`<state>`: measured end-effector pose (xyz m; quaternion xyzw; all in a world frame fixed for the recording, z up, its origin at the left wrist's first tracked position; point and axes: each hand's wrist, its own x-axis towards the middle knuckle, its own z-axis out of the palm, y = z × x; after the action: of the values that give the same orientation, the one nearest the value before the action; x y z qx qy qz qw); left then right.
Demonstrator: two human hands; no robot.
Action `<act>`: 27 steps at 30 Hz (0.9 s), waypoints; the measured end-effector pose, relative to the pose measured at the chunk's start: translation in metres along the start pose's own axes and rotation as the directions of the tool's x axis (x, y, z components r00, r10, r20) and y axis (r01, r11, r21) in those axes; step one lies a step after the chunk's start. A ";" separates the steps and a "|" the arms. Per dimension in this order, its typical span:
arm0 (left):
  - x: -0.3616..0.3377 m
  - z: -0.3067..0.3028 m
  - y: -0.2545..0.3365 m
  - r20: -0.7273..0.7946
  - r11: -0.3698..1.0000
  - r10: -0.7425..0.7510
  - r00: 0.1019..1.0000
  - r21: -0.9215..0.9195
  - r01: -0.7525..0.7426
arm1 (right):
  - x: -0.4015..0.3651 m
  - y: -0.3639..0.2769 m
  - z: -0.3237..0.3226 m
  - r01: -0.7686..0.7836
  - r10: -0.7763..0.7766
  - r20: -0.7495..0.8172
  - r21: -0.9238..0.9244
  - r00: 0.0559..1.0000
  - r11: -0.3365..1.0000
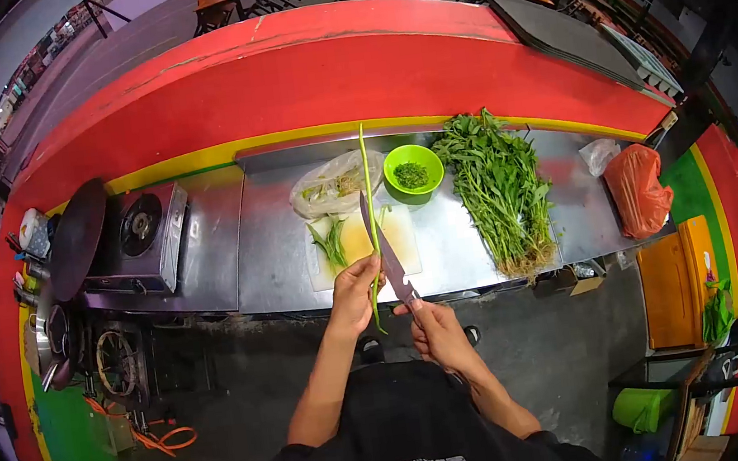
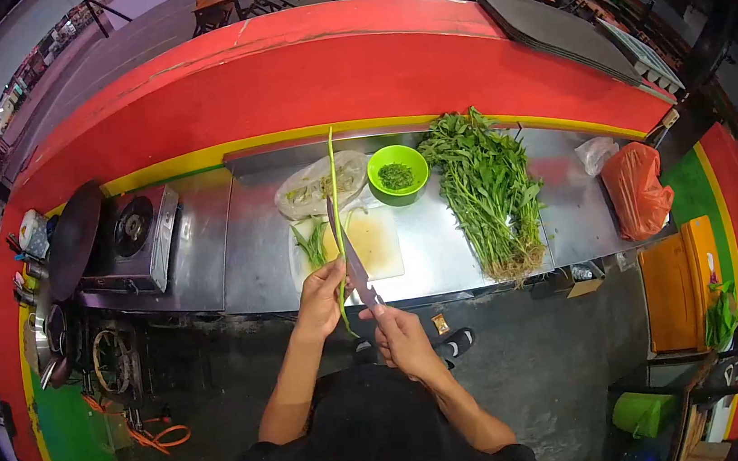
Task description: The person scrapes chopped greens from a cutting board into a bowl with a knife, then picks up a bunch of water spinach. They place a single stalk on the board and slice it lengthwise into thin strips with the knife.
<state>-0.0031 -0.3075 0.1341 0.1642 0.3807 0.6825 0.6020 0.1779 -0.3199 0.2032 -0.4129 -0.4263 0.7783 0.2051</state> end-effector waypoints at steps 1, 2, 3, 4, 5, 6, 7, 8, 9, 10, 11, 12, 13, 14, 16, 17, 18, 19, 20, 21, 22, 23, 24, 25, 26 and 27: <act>0.000 0.000 0.000 -0.009 1.000 0.010 1.000 0.006 -0.010 | -0.001 0.000 0.000 0.000 0.000 -0.002 0.000 1.000 1.000; 0.000 0.000 0.001 -0.008 1.000 0.009 1.000 0.005 -0.009 | -0.002 0.001 0.000 -0.004 0.004 0.000 -0.013 1.000 1.000; 0.000 0.001 0.003 -0.026 1.000 0.005 1.000 0.009 -0.004 | -0.003 0.002 0.000 -0.008 0.008 0.003 -0.027 1.000 1.000; 0.001 0.002 0.005 -0.042 1.000 0.000 0.999 0.012 0.000 | -0.004 0.003 -0.001 -0.007 0.007 0.003 -0.027 1.000 1.000; 0.000 0.002 0.005 -0.037 1.000 -0.002 0.999 0.024 0.003 | -0.004 0.004 -0.001 -0.010 0.010 0.005 -0.023 1.000 1.000; 0.000 0.001 0.005 -0.038 1.000 -0.001 0.999 0.024 0.002 | -0.004 0.005 -0.002 -0.012 0.012 0.008 -0.020 1.000 1.000; 0.000 0.000 0.006 -0.029 0.999 -0.010 1.000 0.031 0.011 | -0.004 0.004 -0.001 -0.011 0.011 0.009 -0.020 1.000 1.000; 0.000 -0.001 0.006 -0.020 0.999 -0.020 1.000 0.038 0.021 | -0.005 0.001 0.000 -0.011 0.011 0.003 -0.043 1.000 0.999; -0.002 0.004 0.009 -0.041 0.999 -0.021 0.999 0.041 0.023 | -0.006 -0.001 0.000 -0.011 0.010 -0.004 -0.065 1.000 0.998; -0.001 0.000 0.008 -0.039 0.999 -0.020 0.999 0.042 0.022 | -0.005 0.001 -0.001 -0.008 0.008 -0.005 -0.065 1.000 0.998; 0.001 -0.006 0.006 -0.004 0.999 -0.038 0.999 0.015 0.038 | -0.002 0.006 -0.003 0.003 -0.003 0.000 -0.051 1.000 0.999; 0.000 -0.007 0.007 0.031 0.998 -0.055 0.998 -0.013 0.055 | -0.001 0.008 -0.005 0.014 -0.014 0.004 -0.038 1.000 0.999; 0.000 -0.007 0.006 -0.003 0.998 -0.058 0.998 -0.004 0.058 | -0.001 0.007 -0.005 0.016 -0.016 0.004 -0.038 1.000 0.999; -0.001 -0.008 0.005 -0.001 0.998 -0.057 0.998 -0.004 0.057 | -0.001 0.006 -0.006 0.013 -0.012 0.008 -0.034 1.000 0.999; -0.001 -0.008 0.006 0.022 1.000 -0.021 1.000 0.008 0.021 | 0.001 0.006 -0.006 0.009 -0.009 0.012 -0.029 1.000 1.000; 0.000 -0.010 0.006 0.034 1.000 -0.021 0.999 0.010 0.021 | 0.002 0.006 -0.006 0.002 -0.002 0.015 -0.034 1.000 0.999; 0.001 -0.011 0.005 0.034 1.000 -0.021 0.999 0.009 0.021 | 0.002 0.006 -0.006 -0.005 0.005 0.017 -0.041 1.000 0.999; 0.003 -0.013 0.004 0.037 1.000 -0.004 0.999 0.022 0.003 | 0.002 0.005 -0.005 0.002 0.000 0.020 -0.053 1.000 0.999; 0.004 -0.014 0.003 0.039 0.999 0.015 0.999 0.035 -0.016 | 0.002 0.004 -0.005 0.001 0.000 0.021 -0.054 1.000 0.999; 0.005 -0.016 0.002 0.066 0.999 0.027 0.997 0.017 -0.028 | 0.003 0.004 -0.004 -0.011 0.012 0.018 -0.056 1.000 0.998; 0.007 -0.017 0.001 0.065 0.999 0.027 0.998 0.017 -0.028 | 0.003 0.003 -0.004 -0.023 0.024 0.015 -0.057 1.000 0.998; 0.009 -0.019 0.000 0.056 0.999 0.038 0.998 0.016 -0.039 | 0.003 0.003 -0.004 -0.024 0.025 0.015 -0.057 1.000 0.998; 0.011 -0.017 0.001 0.047 0.999 0.049 0.998 0.015 -0.050 | 0.003 0.002 -0.004 -0.027 0.028 0.020 -0.051 0.999 0.998; 0.011 -0.015 0.001 0.044 0.998 0.051 0.998 0.019 -0.052 | 0.002 0.002 -0.004 -0.031 0.032 0.025 -0.046 0.999 0.998; 0.010 -0.014 0.001 0.043 0.999 0.050 0.998 0.018 -0.051 | 0.002 0.001 -0.004 -0.032 0.034 0.025 -0.046 0.999 0.998; 0.008 -0.008 0.004 0.020 0.999 0.040 0.999 -0.003 -0.040 | 0.003 -0.001 -0.004 -0.039 0.040 0.020 -0.038 0.999 0.999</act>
<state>-0.0138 -0.3023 0.1298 0.1775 0.3704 0.6932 0.5923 0.1794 -0.3155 0.2013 -0.4168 -0.4345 0.7785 0.1773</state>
